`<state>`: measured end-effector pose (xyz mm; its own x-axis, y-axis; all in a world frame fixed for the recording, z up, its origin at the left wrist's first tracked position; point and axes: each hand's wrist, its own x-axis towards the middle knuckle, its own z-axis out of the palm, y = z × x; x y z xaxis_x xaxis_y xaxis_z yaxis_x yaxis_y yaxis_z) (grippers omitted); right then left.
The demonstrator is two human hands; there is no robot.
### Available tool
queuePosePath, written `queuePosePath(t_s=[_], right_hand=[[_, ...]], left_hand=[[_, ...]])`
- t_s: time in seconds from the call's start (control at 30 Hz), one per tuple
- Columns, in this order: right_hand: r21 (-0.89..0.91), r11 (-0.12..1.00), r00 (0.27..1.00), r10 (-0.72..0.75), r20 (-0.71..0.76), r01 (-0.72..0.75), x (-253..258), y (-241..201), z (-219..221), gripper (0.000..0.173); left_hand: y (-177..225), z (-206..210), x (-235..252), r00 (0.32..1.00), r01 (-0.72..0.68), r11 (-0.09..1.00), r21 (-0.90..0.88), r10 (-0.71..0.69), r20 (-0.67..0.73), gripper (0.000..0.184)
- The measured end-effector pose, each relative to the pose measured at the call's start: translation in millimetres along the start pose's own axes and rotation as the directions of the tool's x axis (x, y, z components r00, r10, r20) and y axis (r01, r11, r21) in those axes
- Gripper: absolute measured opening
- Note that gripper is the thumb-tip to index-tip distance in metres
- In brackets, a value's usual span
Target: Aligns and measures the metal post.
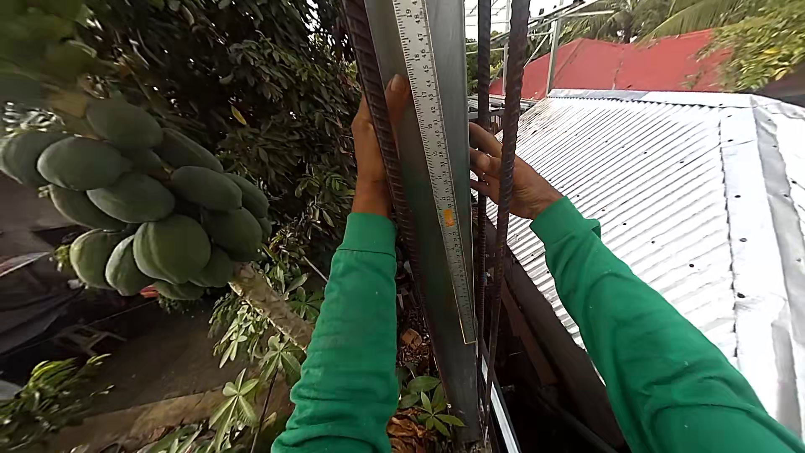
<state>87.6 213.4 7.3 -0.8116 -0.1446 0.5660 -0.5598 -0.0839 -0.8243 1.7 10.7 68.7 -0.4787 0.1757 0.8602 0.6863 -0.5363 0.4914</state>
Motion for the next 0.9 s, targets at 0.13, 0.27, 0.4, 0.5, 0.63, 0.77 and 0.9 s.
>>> queuePosePath(t_s=[0.13,0.27,0.4,0.5,0.63,0.77,0.9], right_hand=[[-0.096,0.995,0.997,-0.002,0.076,0.009,15.7,7.5,6.2,0.115],[-0.174,0.982,0.997,-0.074,0.002,0.073,19.6,18.4,17.5,0.118],[-0.212,0.970,0.992,-0.125,-0.022,0.118,20.0,23.9,19.0,0.121],[-0.201,0.972,0.991,-0.130,-0.040,0.120,22.1,24.7,20.4,0.122],[-0.211,0.975,0.993,-0.090,-0.073,0.073,5.3,31.6,25.6,0.113],[-0.233,0.967,0.985,-0.129,-0.114,0.100,22.6,42.9,12.8,0.115],[-0.290,0.952,0.982,-0.137,-0.130,0.095,24.1,39.5,13.1,0.115]], left_hand=[[-1.3,-0.8,1.0,1.000,0.006,1.000,-0.024,-0.006,0.012,0.035],[2.3,3.4,-0.5,0.999,0.046,0.996,-0.079,-0.047,-0.004,0.035],[-3.3,-3.0,-1.3,0.994,-0.006,0.995,-0.098,-0.005,-0.105,0.042],[12.3,-9.8,-14.7,0.967,-0.041,0.999,0.014,0.043,-0.250,0.059],[54.2,19.9,-88.0,0.913,-0.197,0.823,0.533,0.352,-0.205,0.063],[32.5,40.0,-96.0,0.857,-0.208,0.438,0.875,0.512,-0.052,0.077],[25.8,48.9,-90.3,0.866,-0.049,0.222,0.974,0.495,-0.070,0.079]])
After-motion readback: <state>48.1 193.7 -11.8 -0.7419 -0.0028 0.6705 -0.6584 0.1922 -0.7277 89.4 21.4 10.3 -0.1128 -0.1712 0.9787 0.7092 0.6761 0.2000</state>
